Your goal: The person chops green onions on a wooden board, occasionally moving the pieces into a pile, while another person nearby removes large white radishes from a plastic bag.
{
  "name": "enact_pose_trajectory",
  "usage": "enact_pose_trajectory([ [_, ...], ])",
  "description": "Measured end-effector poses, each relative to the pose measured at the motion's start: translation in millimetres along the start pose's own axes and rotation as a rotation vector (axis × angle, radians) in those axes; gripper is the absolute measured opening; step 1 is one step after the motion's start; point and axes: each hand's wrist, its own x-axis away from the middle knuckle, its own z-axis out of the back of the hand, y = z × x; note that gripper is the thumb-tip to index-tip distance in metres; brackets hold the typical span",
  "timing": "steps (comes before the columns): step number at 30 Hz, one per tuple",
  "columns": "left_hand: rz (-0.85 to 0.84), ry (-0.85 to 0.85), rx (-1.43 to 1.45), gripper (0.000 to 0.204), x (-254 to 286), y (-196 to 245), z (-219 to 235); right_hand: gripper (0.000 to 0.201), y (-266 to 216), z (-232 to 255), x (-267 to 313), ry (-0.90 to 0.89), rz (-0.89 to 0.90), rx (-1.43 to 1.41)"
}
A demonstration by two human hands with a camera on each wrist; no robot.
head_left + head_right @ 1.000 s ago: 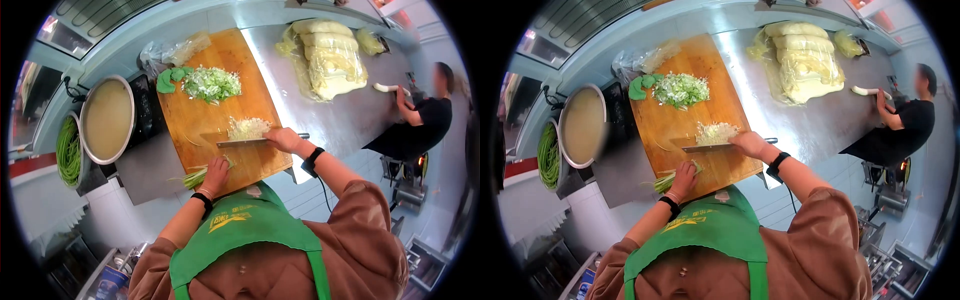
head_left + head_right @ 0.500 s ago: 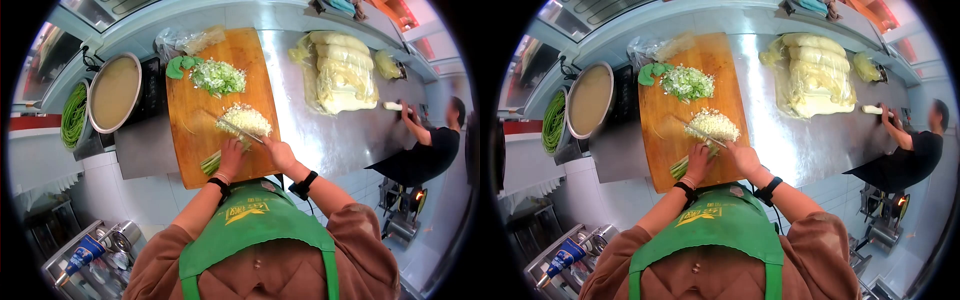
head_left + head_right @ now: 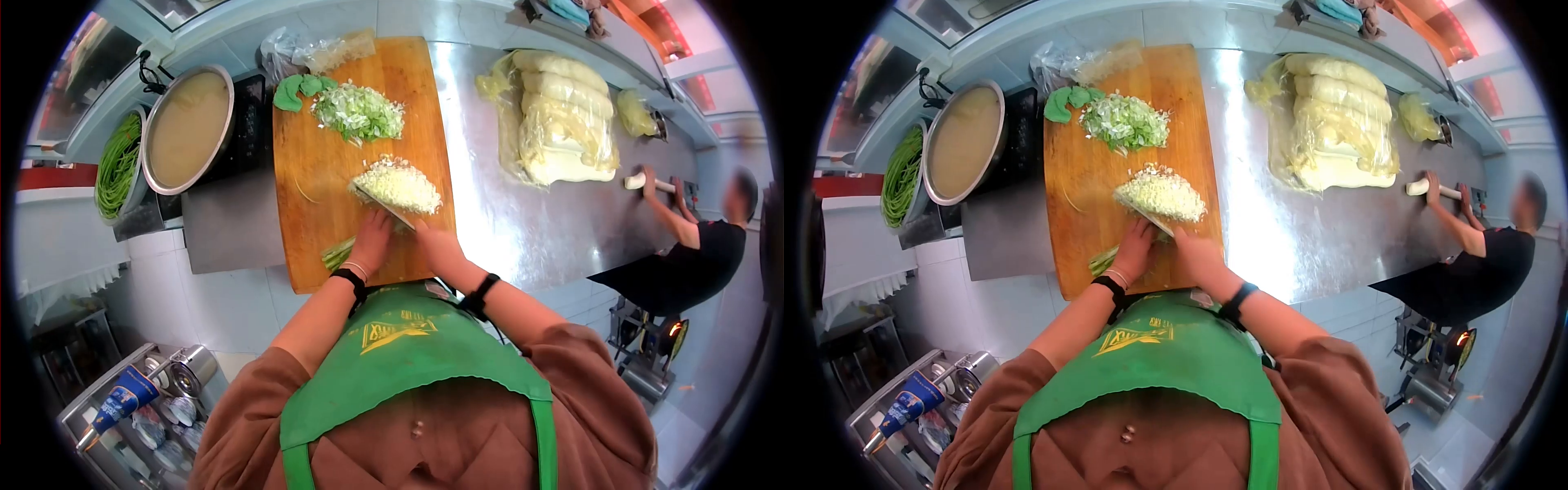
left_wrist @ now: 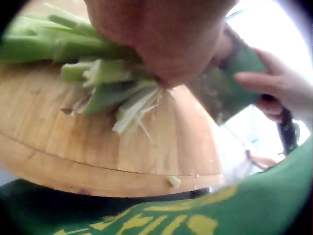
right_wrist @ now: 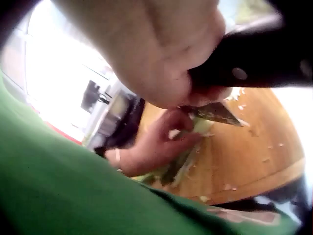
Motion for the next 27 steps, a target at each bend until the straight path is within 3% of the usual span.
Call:
enact_pose_trajectory([
  [2,0.026,-0.017,-0.005,0.029,-2,-1,0,0.01,6,-6,-17,-0.038,-0.026,0.025],
  [4,0.057,-0.066,0.008,0.033,1,0,-2,0.011,10,-2,-17,0.038,0.041,-0.027],
  [7,0.002,0.013,-0.023,0.031,4,-4,-5,0.013,3,17,0,-0.078,-0.005,0.01],
  [10,0.015,0.008,0.0,0.03,4,-4,-6,0.014,6,-2,3,0.073,0.047,0.007],
  [13,0.021,-0.012,0.02,0.03,4,-4,-3,0.015,1,-5,-20,-0.07,-0.015,0.045],
  [19,-0.003,0.054,0.057,0.032,5,-5,-8,0.016,-4,18,-1,0.006,0.013,-0.023],
  [23,0.013,0.072,0.044,0.031,6,-3,-9,0.015,8,-10,-16,-0.017,-0.029,-0.041],
  [27,-0.01,0.084,0.034,0.03,4,-5,-7,0.017,8,2,-22,0.001,0.039,-0.054],
])
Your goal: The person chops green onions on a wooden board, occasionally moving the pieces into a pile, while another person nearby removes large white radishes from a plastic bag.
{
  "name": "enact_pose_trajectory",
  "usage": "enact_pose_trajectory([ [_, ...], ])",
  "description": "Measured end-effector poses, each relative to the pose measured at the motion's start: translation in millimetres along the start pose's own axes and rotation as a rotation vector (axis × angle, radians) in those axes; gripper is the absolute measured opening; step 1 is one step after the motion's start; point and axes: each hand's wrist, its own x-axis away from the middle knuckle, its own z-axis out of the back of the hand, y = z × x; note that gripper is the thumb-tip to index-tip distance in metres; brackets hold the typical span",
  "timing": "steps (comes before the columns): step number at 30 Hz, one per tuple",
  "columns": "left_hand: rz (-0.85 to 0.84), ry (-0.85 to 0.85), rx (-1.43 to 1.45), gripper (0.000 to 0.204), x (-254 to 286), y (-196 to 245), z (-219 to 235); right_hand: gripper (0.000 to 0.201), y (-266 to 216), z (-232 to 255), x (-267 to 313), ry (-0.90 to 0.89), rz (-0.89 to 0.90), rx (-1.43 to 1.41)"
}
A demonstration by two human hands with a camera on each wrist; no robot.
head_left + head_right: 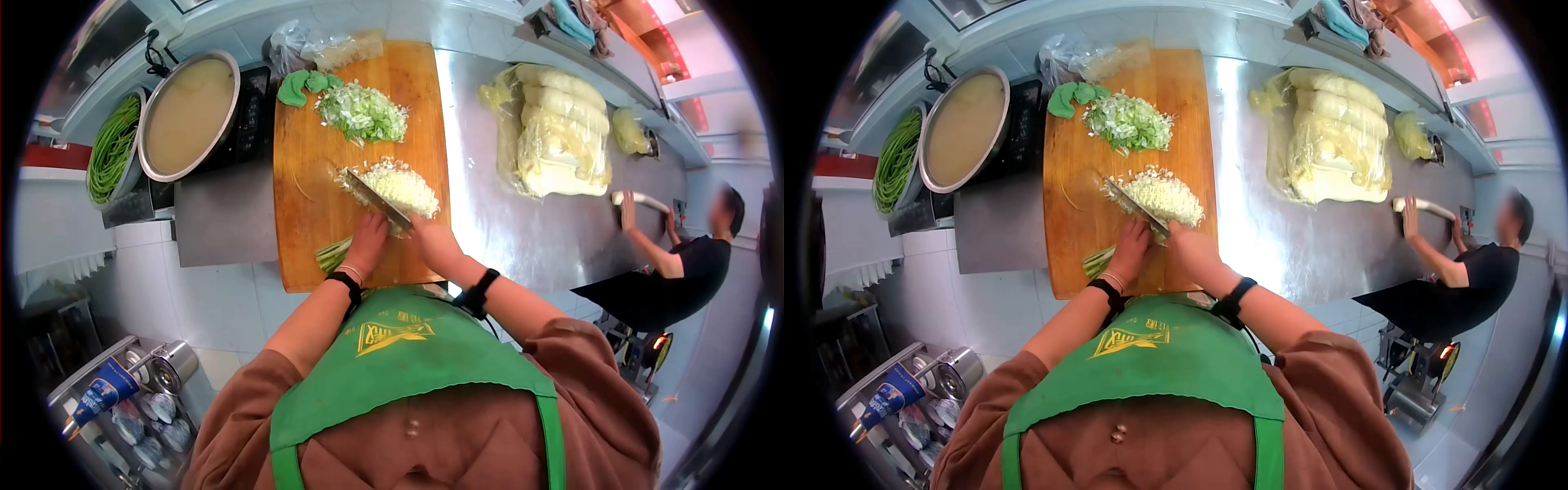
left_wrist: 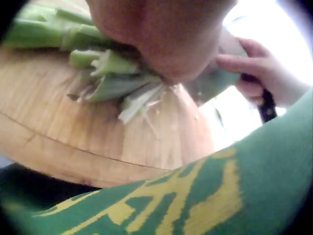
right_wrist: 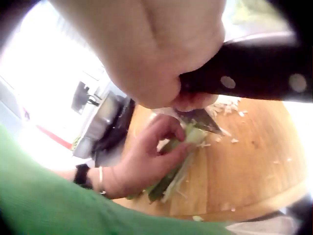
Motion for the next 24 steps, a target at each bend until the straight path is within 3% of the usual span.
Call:
enact_pose_trajectory([
  [5,0.032,0.003,0.006,0.029,6,4,-2,0.017,3,-13,14,0.016,-0.02,0.03],
  [11,0.008,0.013,0.018,0.028,6,1,1,0.019,-8,17,8,-0.078,-0.055,-0.007],
  [14,0.025,0.007,0.035,0.028,6,4,-1,0.01,-9,9,13,-0.076,-0.05,0.058],
  [17,0.028,-0.004,0.01,0.028,4,4,4,0.011,-2,-18,4,0.025,-0.035,0.085],
  [20,0.06,-0.051,-0.038,0.033,6,4,-3,0.011,1,-3,3,0.046,0.031,-0.009],
  [24,0.044,0.001,-0.028,0.034,9,4,-2,0.017,-8,0,11,-0.043,-0.053,-0.002],
])
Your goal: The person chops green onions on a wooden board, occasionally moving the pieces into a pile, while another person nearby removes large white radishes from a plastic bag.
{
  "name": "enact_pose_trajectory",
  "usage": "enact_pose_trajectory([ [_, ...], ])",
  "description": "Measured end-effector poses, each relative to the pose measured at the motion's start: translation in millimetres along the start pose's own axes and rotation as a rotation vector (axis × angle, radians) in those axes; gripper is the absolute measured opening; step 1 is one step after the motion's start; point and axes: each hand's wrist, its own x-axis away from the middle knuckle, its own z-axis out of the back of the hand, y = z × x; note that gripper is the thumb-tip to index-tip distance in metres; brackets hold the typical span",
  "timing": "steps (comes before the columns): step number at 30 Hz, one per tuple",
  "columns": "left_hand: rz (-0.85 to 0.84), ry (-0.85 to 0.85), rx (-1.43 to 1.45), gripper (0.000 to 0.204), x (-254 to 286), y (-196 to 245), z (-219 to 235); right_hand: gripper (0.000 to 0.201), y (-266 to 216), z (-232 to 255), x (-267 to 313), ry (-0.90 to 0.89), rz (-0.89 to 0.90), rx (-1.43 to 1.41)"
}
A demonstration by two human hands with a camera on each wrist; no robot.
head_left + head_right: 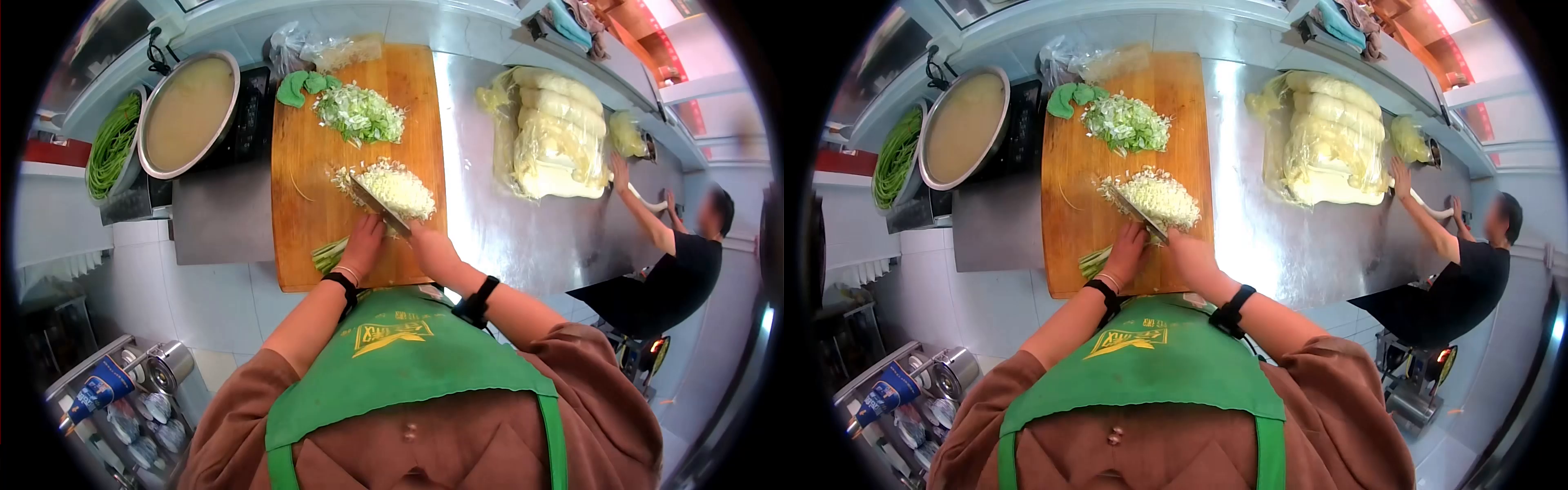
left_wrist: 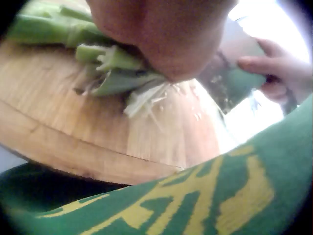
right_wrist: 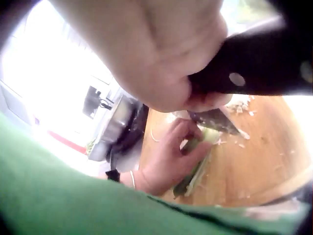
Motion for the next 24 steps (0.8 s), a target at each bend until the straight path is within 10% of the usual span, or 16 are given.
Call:
enact_pose_trajectory([
  [24,0.001,-0.008,0.015,0.034,1,-5,-4,0.018,0,-20,-14,-0.007,-0.03,0.038],
])
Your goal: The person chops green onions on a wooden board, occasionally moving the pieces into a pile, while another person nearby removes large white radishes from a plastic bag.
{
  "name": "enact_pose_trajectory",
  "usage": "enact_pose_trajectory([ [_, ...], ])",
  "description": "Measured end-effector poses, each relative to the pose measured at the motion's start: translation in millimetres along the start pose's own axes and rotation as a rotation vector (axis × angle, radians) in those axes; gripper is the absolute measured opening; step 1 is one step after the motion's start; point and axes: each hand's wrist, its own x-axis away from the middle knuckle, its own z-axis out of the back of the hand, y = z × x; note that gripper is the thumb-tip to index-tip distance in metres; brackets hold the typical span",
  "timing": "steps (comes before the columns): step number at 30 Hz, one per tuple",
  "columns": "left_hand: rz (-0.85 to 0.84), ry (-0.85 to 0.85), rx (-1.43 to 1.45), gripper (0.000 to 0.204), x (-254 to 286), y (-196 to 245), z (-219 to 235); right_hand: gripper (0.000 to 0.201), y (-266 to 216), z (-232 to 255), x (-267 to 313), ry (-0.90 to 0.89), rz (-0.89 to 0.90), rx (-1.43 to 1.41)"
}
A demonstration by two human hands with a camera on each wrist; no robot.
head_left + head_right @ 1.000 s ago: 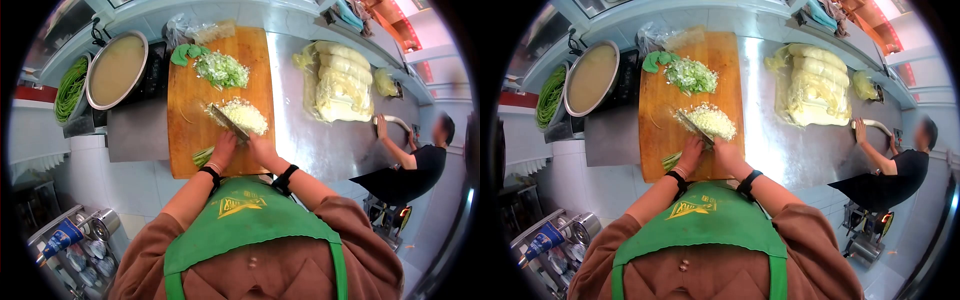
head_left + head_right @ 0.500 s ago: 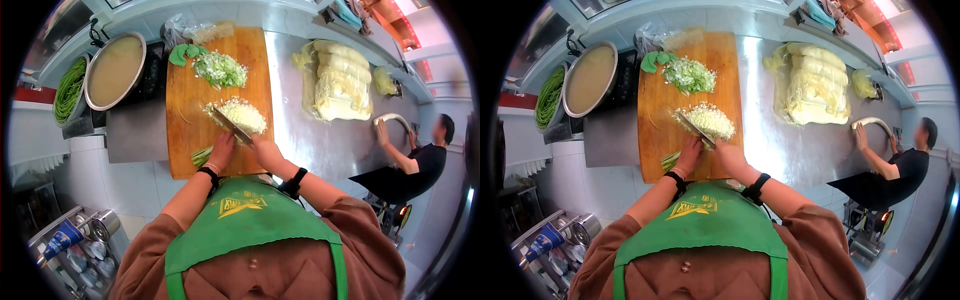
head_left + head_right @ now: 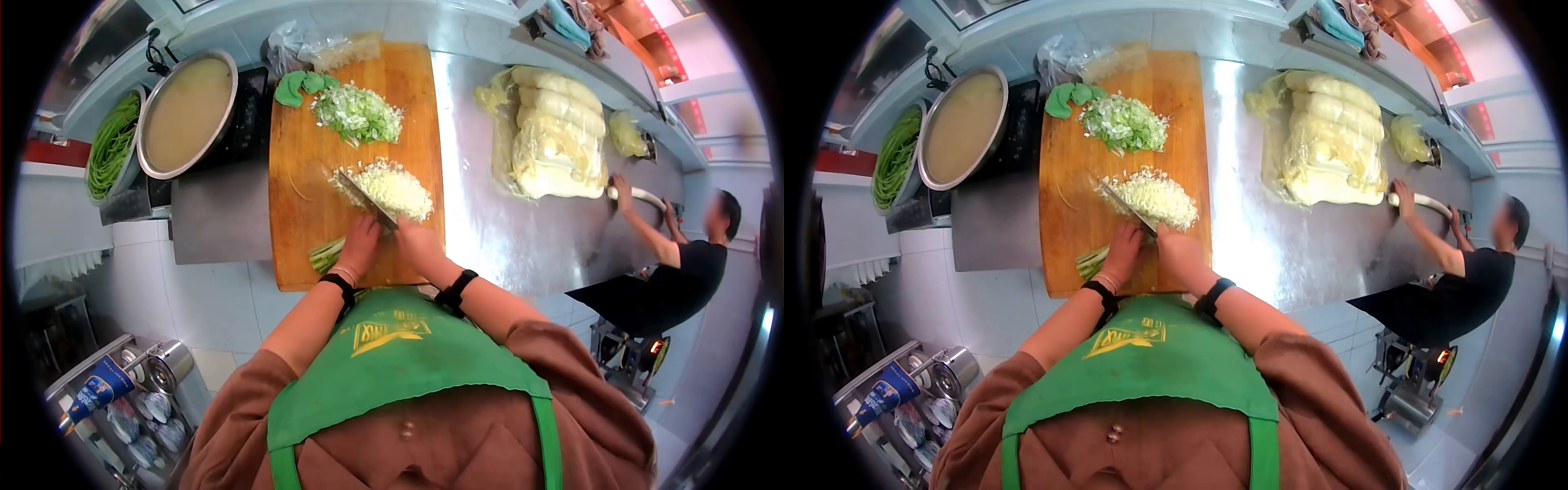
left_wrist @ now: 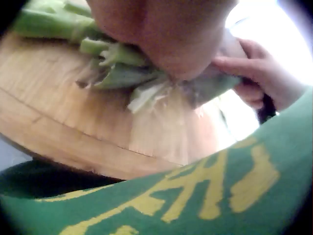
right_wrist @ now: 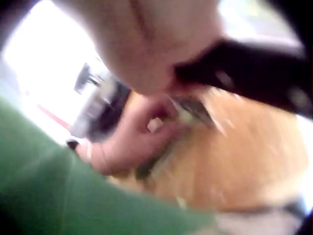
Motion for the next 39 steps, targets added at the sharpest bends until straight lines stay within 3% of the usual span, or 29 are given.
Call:
enact_pose_trajectory([
  [4,0.008,0.012,0.052,0.034,0,9,20,0.01,1,4,-4,0.169,0.145,-0.075],
  [8,0.002,-0.03,0.049,0.035,3,5,21,0.01,-1,19,3,0.071,0.116,-0.017],
  [13,0.018,-0.024,0.024,0.035,2,2,12,0.01,-2,2,8,0.026,0.086,0.017],
  [17,-0.006,-0.009,0.025,0.034,0,2,13,0.011,1,7,-6,0.104,0.159,-0.017],
  [22,0.013,0.034,0.037,0.034,5,2,7,0.008,-3,5,10,0.057,0.095,0.056],
  [26,0.056,-0.043,0.036,0.036,7,1,10,0.008,-11,6,1,0.05,0.057,0.06],
  [32,0.016,0.035,0.058,0.032,9,1,5,0.007,-3,5,11,0.024,0.066,0.032],
  [35,0.047,0.021,0.064,0.032,4,-5,5,0.017,1,-12,-10,0.069,0.074,0.008],
  [39,0.032,0.038,0.075,0.03,3,4,3,0.014,-5,18,-12,0.072,0.075,-0.1],
])
